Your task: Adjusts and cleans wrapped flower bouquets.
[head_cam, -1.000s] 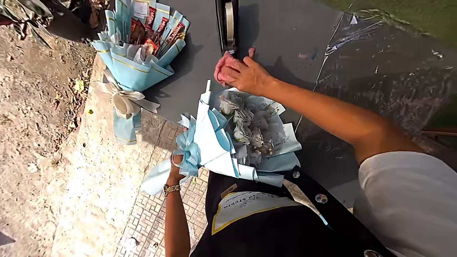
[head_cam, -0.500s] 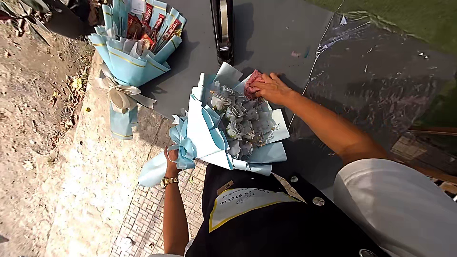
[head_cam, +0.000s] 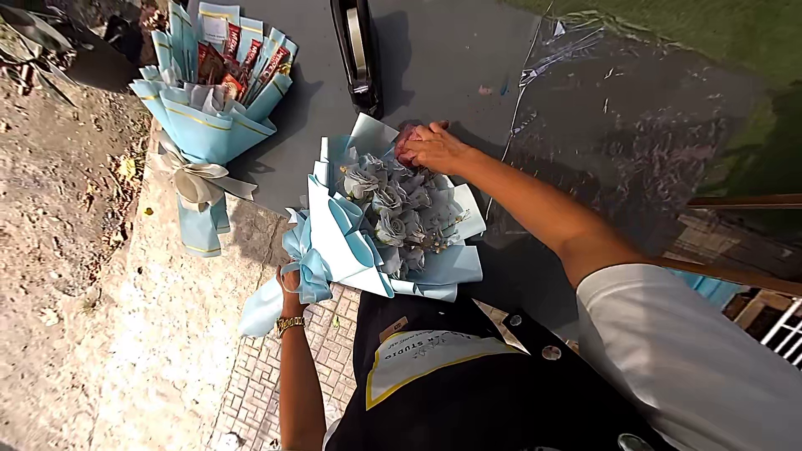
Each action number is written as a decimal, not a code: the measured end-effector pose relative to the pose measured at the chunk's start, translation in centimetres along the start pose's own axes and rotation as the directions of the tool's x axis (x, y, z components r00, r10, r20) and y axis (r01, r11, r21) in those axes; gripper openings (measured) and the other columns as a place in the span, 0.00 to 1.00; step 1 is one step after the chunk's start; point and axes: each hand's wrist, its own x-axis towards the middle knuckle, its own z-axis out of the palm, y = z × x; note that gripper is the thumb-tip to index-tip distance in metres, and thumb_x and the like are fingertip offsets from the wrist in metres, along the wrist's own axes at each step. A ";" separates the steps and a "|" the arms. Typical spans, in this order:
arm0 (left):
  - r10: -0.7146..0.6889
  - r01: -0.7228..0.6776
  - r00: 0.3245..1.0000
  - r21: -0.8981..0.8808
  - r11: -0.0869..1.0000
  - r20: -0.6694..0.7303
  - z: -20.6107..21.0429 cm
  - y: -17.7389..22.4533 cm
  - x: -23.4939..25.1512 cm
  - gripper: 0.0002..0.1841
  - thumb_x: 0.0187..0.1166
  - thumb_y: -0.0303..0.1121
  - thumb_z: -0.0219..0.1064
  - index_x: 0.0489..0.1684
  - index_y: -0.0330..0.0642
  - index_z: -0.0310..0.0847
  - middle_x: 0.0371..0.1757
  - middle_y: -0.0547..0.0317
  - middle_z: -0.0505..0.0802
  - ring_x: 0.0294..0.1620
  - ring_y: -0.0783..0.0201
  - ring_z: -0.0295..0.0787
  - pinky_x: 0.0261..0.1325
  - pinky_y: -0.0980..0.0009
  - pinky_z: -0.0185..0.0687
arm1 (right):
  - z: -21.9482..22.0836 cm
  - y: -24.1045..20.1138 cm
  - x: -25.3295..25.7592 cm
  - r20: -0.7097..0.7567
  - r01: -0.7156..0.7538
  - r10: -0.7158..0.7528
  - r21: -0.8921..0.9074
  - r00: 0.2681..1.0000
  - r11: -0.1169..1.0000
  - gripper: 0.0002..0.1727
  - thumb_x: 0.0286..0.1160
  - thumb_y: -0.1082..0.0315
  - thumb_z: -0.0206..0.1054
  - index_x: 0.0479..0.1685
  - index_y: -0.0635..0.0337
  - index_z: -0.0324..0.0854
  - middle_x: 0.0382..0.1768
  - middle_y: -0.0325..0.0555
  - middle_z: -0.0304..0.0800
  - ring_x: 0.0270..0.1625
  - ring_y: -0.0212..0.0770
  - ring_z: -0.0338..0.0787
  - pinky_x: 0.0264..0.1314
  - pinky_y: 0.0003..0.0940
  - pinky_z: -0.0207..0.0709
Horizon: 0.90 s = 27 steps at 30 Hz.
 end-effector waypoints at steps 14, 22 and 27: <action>0.018 -0.044 0.994 0.250 0.967 0.105 -0.1 -0.7 0.4 0.20 0.87 0.26 0.52 0.69 0.16 0.75 0.72 0.24 0.82 0.83 0.39 0.70 0.91 0.48 0.42 | -0.5 2.8 -5.4 0.253 -0.089 0.124 -0.145 0.959 0.985 0.13 0.77 0.85 0.59 0.49 0.69 0.90 0.74 0.60 0.79 0.82 0.69 0.69 0.75 0.72 0.60; 0.070 -0.085 0.995 0.244 0.966 0.068 0.1 -0.4 -0.2 0.19 0.86 0.27 0.55 0.65 0.17 0.78 0.68 0.25 0.85 0.78 0.39 0.76 0.89 0.45 0.48 | -3.0 0.9 -6.1 -0.150 -0.388 0.420 0.203 0.895 0.899 0.23 0.72 0.83 0.60 0.55 0.50 0.94 0.75 0.61 0.78 0.77 0.74 0.70 0.70 0.76 0.62; 0.083 -0.118 0.989 0.308 0.944 0.122 0.1 -0.7 -0.7 0.22 0.85 0.29 0.57 0.68 0.17 0.77 0.71 0.24 0.83 0.82 0.35 0.71 0.90 0.40 0.38 | -2.1 -3.8 -9.7 -0.211 -0.445 0.512 0.294 0.833 0.846 0.18 0.77 0.78 0.61 0.56 0.53 0.92 0.71 0.66 0.80 0.72 0.75 0.74 0.65 0.73 0.68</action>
